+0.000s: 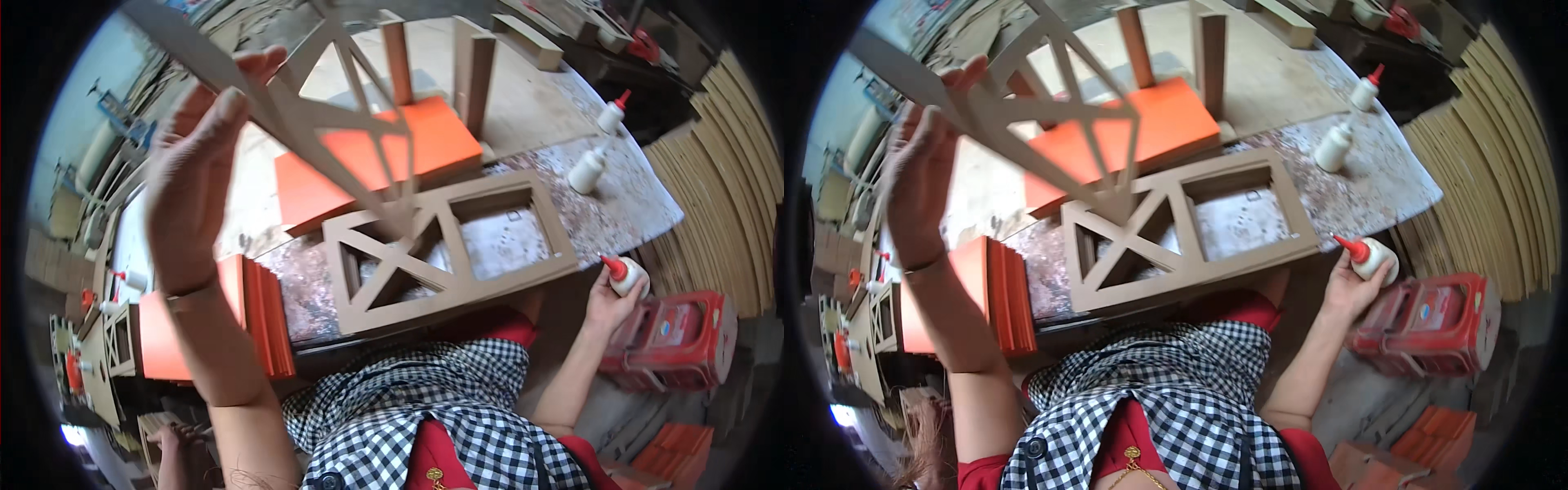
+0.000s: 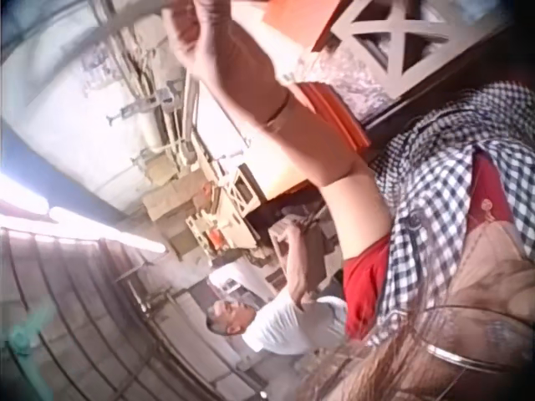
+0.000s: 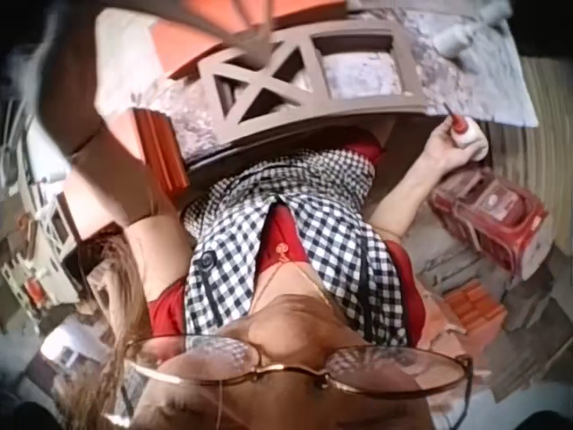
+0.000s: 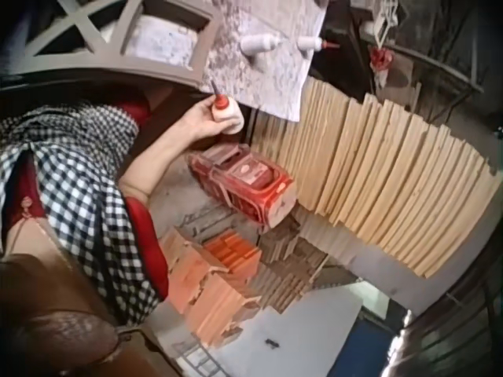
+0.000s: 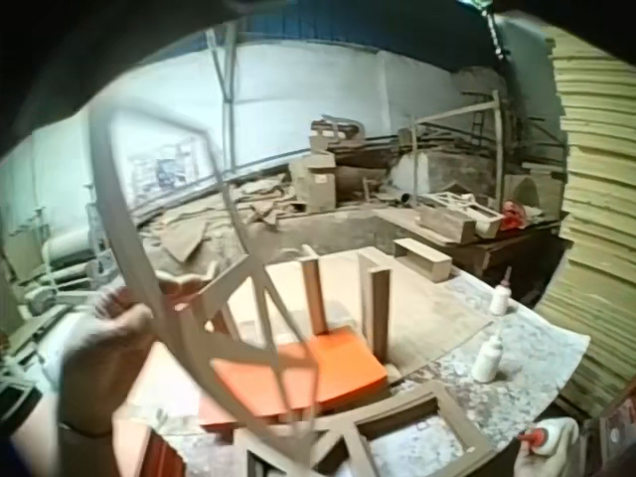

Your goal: Applying adhesive to wooden frames and attaching orange panels to assemble a structure.

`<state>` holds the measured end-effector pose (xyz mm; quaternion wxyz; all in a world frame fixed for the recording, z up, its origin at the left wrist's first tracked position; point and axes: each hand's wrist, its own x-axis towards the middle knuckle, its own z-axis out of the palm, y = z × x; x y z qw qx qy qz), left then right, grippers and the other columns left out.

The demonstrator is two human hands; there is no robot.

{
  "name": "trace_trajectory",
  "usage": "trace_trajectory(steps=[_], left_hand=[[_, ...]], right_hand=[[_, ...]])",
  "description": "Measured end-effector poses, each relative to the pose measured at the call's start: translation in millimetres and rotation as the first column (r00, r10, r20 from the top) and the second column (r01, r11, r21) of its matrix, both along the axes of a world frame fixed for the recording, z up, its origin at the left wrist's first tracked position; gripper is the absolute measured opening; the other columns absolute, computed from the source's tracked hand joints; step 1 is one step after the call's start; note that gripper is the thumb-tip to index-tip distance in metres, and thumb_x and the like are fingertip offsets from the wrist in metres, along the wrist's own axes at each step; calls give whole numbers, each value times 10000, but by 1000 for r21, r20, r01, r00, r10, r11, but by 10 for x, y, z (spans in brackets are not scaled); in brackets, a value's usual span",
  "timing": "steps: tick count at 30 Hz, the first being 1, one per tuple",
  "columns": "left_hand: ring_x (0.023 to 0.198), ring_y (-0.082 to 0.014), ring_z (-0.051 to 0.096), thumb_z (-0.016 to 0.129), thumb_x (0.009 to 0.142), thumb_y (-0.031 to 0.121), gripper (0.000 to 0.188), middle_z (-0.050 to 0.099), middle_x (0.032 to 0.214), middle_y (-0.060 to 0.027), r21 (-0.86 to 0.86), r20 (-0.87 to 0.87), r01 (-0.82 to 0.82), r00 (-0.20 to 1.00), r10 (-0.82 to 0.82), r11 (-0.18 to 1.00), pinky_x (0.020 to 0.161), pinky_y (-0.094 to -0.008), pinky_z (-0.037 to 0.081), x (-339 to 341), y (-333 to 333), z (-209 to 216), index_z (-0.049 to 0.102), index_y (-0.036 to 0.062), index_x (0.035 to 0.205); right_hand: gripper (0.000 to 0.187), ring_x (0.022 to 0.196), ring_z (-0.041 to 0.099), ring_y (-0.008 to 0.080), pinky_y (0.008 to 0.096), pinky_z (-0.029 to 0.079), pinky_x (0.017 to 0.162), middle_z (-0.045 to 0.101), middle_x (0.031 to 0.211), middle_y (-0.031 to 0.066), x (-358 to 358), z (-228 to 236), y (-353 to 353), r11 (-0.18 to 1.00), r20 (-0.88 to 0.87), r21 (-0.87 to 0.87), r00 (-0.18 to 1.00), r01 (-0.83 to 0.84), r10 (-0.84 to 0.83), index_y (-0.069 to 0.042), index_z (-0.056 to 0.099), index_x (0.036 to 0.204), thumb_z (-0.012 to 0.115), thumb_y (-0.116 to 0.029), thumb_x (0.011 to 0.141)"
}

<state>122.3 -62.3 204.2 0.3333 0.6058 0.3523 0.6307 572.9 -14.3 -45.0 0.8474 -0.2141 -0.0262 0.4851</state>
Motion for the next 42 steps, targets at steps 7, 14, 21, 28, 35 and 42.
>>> trace_trajectory(steps=[7, 14, 21, 28, 35, 42], left_hand=[[824, -56, 559, 535, 881, 82, 218, 611, 1077, -88, -72, 739, -334, 615, 275, 940, 771, -162, 454, 47, 372, -1242, 565, -14, 1075], [767, -42, 532, 621, 836, 99, 196, 624, 1005, -49, -146, 863, -314, 423, 276, 938, 702, -146, 425, 323, 894, -1902, 591, 6, 1006], [724, -48, 528, 643, 821, 111, 212, 626, 929, -34, -191, 860, -313, 404, 313, 930, 688, -135, 412, 426, 1300, -2073, 590, 5, 997], [706, -98, 549, 667, 808, 151, 234, 612, 841, -50, -313, 832, -261, 389, 396, 913, 682, -152, 434, 276, 1347, -2207, 592, -12, 957], [729, -169, 571, 653, 816, 146, 234, 587, 822, -95, -569, 695, -96, 474, 540, 817, 690, -232, 500, 210, 1121, -2127, 573, -49, 918], [798, -249, 575, 569, 851, 54, 206, 546, 919, -180, -666, 716, 157, 412, 564, 730, 769, -377, 544, 35, 1052, -2519, 498, -107, 957]], right_hand=[[484, 1000, 556, 327, 357, 531, 806, 533, 1105, 182, -327, 91, 47, 988, -4, 1, 988, -153, 153, 7, 444, 1159, 635, -278, 818], [486, 1026, 544, 325, 349, 533, 793, 531, 1121, 160, -249, 77, 74, 975, -21, -24, 975, -222, 222, -20, 441, 1183, 629, -288, 824], [483, 1022, 549, 309, 332, 528, 792, 527, 1124, 161, -224, 9, 44, 982, -25, -98, 987, -159, 157, -20, 440, 1185, 616, -302, 834], [504, 1022, 550, 291, 324, 522, 799, 521, 1128, 162, -219, -65, 120, 983, 1, -96, 987, -157, 158, -17, 428, 1196, 617, -310, 832], [529, 1026, 547, 286, 325, 520, 805, 519, 1130, 162, -213, -45, 146, 988, 3, -121, 996, -93, 94, -9, 416, 1204, 622, -317, 827], [548, 1034, 541, 287, 327, 518, 815, 512, 1138, 171, -207, -141, 127, 990, -10, -96, 995, -101, 100, 5, 397, 1213, 621, -315, 828]])
